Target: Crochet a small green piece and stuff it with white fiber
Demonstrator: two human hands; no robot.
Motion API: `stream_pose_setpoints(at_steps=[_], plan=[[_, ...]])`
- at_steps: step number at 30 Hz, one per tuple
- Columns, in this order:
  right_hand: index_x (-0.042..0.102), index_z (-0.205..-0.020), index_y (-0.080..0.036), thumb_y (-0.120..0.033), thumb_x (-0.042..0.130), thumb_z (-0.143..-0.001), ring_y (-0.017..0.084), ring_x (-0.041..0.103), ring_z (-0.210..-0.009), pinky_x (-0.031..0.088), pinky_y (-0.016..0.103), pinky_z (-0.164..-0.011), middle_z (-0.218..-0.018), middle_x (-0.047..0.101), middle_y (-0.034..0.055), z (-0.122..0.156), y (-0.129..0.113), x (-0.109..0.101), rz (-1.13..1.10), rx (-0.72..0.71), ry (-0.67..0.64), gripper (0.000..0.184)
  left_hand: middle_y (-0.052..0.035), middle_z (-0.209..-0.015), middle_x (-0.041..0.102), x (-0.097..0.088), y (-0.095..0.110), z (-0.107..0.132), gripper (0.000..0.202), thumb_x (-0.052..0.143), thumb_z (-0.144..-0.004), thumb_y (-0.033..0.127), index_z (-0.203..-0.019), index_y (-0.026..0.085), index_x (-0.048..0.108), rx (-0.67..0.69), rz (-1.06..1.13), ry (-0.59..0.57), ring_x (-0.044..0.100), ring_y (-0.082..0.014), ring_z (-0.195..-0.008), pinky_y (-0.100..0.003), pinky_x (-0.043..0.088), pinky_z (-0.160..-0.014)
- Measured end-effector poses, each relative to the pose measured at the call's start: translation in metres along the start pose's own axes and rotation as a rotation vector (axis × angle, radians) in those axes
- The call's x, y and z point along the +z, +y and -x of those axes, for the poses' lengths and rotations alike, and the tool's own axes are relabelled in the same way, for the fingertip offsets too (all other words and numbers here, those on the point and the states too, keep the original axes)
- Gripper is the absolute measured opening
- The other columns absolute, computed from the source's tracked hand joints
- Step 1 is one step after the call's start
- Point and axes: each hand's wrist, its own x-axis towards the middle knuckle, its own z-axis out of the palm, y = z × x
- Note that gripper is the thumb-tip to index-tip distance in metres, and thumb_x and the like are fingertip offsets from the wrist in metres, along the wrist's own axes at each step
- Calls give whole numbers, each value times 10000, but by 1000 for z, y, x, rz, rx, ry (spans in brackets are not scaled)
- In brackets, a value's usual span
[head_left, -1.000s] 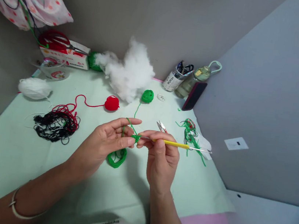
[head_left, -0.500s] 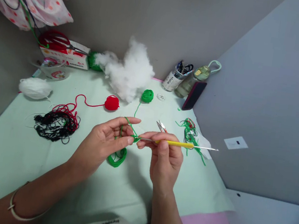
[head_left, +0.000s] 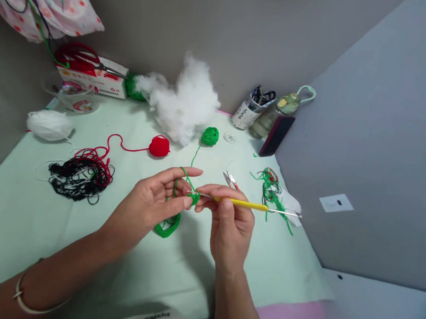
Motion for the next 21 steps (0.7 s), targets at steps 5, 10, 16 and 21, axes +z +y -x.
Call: stream_pose_setpoints(at_steps=[5, 10, 16, 21], plan=[[746, -967, -249, -351, 622, -1009, 123, 715, -709, 620, 274, -675, -969, 806, 26, -1, 1, 3, -40, 43, 53, 166, 18, -890, 640, 0, 0, 1, 376, 799, -872, 286, -1242, 317, 748, 1, 0, 22, 610, -133, -868, -247, 504, -803], [676, -893, -237, -414, 657, -978, 105, 671, -616, 587, 236, -605, -840, 781, 4, -7, 0, 5, -121, 135, 96, 197, 5, -865, 632, 2, 2, 0, 343, 815, -850, 293, -1191, 280, 782, 16, 26, 56, 574, -144, -832, -243, 474, -742], [656, -923, -235, -392, 582, -1023, 126, 700, -641, 607, 276, -619, -873, 798, 16, -5, -1, 1, -47, 88, 51, 200, 7, -861, 616, 1, 3, 0, 321, 797, -861, 280, -1181, 294, 789, -4, 32, 52, 573, -145, -822, -255, 457, -737], [720, -1024, -258, -257, 518, -1054, 146, 743, -757, 626, 317, -682, -993, 796, 32, 3, -7, 2, 183, -112, 45, 204, 13, -849, 616, -1, 1, 0, 327, 797, -867, 292, -1194, 296, 780, 41, -34, 63, 569, -138, -822, -241, 464, -729]])
